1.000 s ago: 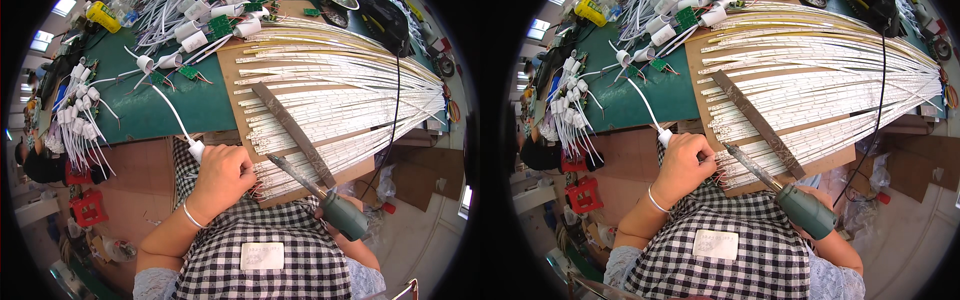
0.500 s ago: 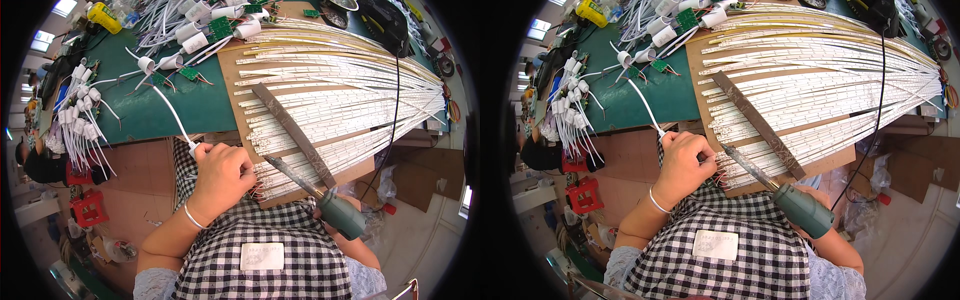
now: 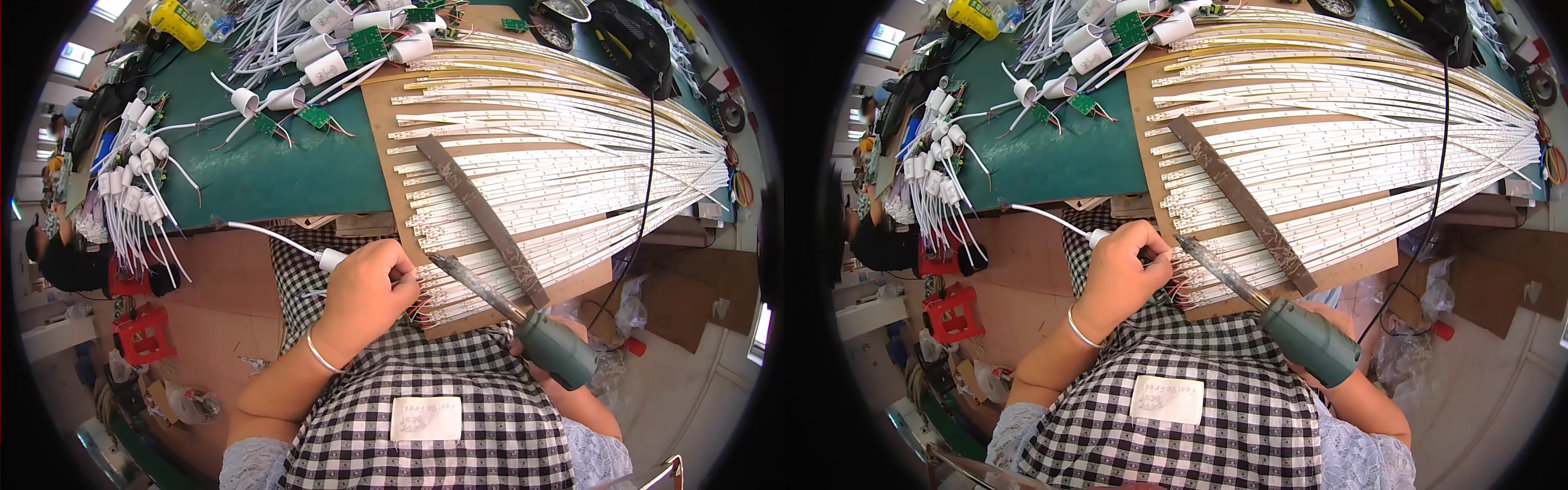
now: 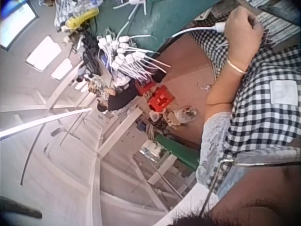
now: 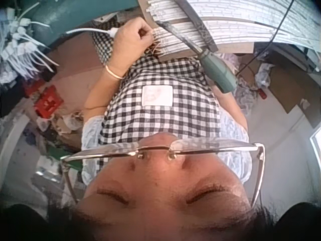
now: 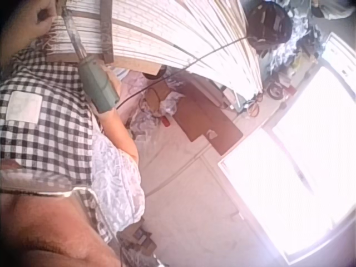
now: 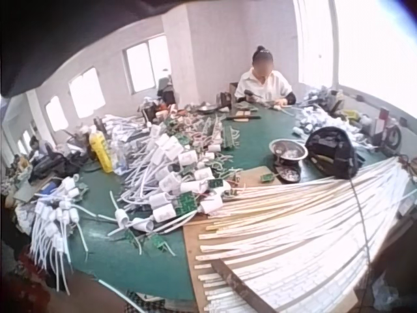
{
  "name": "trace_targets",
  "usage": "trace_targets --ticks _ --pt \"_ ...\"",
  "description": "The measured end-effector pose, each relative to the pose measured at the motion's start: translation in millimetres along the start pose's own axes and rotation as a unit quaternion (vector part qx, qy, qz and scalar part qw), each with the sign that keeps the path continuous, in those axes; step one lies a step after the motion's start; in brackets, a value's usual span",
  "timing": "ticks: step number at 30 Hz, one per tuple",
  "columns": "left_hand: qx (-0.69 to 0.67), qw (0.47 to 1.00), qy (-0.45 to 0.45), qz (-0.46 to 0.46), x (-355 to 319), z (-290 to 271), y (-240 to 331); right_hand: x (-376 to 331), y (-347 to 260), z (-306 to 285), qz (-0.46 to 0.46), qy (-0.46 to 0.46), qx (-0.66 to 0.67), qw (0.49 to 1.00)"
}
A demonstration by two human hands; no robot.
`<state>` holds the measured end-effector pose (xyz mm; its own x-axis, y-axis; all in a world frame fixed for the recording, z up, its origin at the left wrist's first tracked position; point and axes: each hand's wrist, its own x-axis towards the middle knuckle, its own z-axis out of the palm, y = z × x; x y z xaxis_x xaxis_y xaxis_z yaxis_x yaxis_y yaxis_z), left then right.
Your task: The person uses a soldering iron to attach wires to a circuit board. They repeatedly pick up a white cylindrical component with wires, position it on a wooden jig, and solder the connections. The person works continuously on a green workbench in a workshop environment.
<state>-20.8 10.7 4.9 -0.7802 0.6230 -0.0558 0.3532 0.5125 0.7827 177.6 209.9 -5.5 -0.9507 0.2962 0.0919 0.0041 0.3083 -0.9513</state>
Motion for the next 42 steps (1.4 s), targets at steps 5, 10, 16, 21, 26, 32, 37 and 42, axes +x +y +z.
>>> trace_targets --ticks 5,10,16,21,26,32,37,42 --pt "0.038 0.998 0.010 0.046 -0.6 -2.2 0.3 1.1 -11.8 -2.4 0.036 -0.023 0.013 0.999" --pt "0.031 0.998 0.001 0.055 0.5 -2.4 -1.0 -10.1 -6.9 -3.8 0.014 -0.047 0.001 0.999" --pt "0.029 0.998 -0.002 0.063 1.4 -3.2 -0.7 -22.0 -2.9 -20.3 0.114 -0.130 -0.088 0.981" --pt "0.038 0.997 -0.005 0.066 1.7 -3.6 -1.0 -13.9 -9.1 -15.7 0.127 -0.040 0.070 0.989" --pt "0.036 0.997 -0.003 0.068 1.9 -3.5 0.0 -18.1 -5.4 -11.3 0.072 -0.030 -0.018 0.997" --pt "0.040 0.997 -0.006 0.068 2.0 -3.1 -0.3 -12.9 -5.3 -8.5 0.049 -0.024 -0.009 0.998" --pt "0.034 0.998 -0.015 0.049 1.0 -5.1 -1.0 -4.0 -9.8 -8.8 0.064 -0.026 0.009 0.998" --pt "0.054 0.995 -0.007 0.083 2.3 -4.9 -2.2 -2.2 -8.9 -7.3 0.060 -0.022 0.034 0.997"
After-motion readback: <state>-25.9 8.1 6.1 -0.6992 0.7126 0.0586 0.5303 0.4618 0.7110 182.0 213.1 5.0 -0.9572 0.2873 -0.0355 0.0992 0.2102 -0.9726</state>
